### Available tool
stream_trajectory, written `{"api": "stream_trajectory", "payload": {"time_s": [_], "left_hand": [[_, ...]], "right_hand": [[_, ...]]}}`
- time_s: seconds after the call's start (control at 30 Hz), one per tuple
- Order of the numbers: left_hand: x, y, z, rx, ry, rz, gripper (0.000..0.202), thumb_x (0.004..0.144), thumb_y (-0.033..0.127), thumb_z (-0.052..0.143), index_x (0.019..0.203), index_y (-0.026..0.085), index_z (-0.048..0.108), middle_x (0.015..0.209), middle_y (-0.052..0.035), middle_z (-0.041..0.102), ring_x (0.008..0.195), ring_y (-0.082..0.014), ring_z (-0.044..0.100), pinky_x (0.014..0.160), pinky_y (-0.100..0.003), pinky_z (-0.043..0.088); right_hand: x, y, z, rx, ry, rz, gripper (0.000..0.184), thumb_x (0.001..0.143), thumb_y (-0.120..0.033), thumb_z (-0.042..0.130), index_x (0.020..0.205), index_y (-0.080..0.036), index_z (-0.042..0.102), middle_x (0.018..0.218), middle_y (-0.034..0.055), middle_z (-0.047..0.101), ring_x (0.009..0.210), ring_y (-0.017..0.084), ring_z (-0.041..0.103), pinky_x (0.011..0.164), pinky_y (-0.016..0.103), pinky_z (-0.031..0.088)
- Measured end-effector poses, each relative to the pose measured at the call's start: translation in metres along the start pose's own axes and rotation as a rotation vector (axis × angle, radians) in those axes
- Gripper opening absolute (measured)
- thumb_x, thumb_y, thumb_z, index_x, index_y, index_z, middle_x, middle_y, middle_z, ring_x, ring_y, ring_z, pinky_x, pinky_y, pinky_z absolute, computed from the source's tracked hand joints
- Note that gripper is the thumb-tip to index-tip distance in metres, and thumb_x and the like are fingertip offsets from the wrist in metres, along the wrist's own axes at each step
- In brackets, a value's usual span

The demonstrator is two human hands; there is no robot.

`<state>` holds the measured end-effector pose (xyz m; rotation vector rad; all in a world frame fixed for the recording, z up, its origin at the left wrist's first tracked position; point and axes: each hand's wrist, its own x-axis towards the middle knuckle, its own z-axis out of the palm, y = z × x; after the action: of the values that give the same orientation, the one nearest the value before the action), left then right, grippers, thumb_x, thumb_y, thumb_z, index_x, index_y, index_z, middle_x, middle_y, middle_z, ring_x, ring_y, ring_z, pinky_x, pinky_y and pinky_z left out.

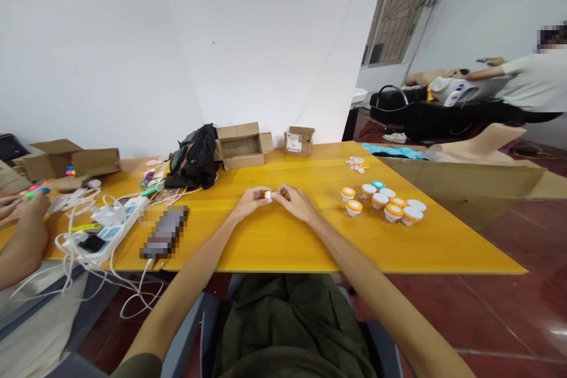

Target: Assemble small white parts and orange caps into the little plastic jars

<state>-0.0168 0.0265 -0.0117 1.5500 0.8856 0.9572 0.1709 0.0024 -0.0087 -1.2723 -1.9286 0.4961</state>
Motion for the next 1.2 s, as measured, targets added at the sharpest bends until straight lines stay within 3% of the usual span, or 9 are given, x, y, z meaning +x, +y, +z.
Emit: {"api": "stream_trajectory", "payload": {"time_s": [0.2,0.37,0.63,1.03,1.2], "left_hand": [[0.0007,0.0001,0.0005,-0.002,0.004,-0.009,0.043,0.059,0.029,0.087,0.097,0.016,0.072,0.104,-0.0086,0.075,0.1,-0.0224,0.068,0.098,-0.037,0.047],[-0.0004,0.0011,0.0006,-0.008,0.009,-0.004,0.044,0.06,0.031,0.087,0.098,0.016,0.071,0.104,-0.0084,0.075,0.099,-0.0223,0.068,0.098,-0.037,0.047],[-0.0008,0.0018,0.0005,0.002,-0.021,-0.002,0.042,0.061,0.029,0.085,0.098,0.016,0.072,0.107,-0.0098,0.074,0.102,-0.023,0.068,0.098,-0.037,0.047],[-0.0019,0.005,0.0021,-0.021,0.018,-0.03,0.045,0.059,0.032,0.087,0.099,0.016,0.071,0.104,-0.0084,0.075,0.1,-0.023,0.068,0.097,-0.037,0.048],[-0.0022,0.0074,0.0032,-0.035,0.014,-0.033,0.045,0.06,0.033,0.087,0.098,0.016,0.072,0.106,-0.0084,0.075,0.102,-0.0236,0.067,0.096,-0.036,0.048]], "right_hand": [[0.0012,0.0029,0.0012,-0.064,-0.021,0.02,0.036,0.093,-0.048,0.046,0.071,-0.024,0.061,0.071,0.0018,0.068,0.065,0.017,0.059,0.058,0.026,0.036],[0.0007,0.0029,0.0021,0.012,0.008,-0.015,0.028,0.091,-0.048,0.05,0.082,-0.024,0.063,0.08,0.0007,0.071,0.067,0.016,0.06,0.061,0.026,0.04],[0.0029,0.0093,0.0029,-0.054,-0.002,-0.006,0.043,0.094,-0.052,0.043,0.066,-0.025,0.062,0.063,0.0021,0.064,0.061,0.018,0.058,0.055,0.026,0.034],[0.0011,0.0045,0.0021,0.157,-0.013,-0.047,0.024,0.086,-0.045,0.056,0.081,-0.022,0.059,0.077,-0.0001,0.067,0.063,0.015,0.057,0.062,0.027,0.043],[0.003,0.007,0.0057,0.265,0.009,-0.083,0.026,0.08,-0.047,0.061,0.086,-0.022,0.058,0.084,-0.0001,0.066,0.062,0.014,0.056,0.062,0.027,0.045]]}}
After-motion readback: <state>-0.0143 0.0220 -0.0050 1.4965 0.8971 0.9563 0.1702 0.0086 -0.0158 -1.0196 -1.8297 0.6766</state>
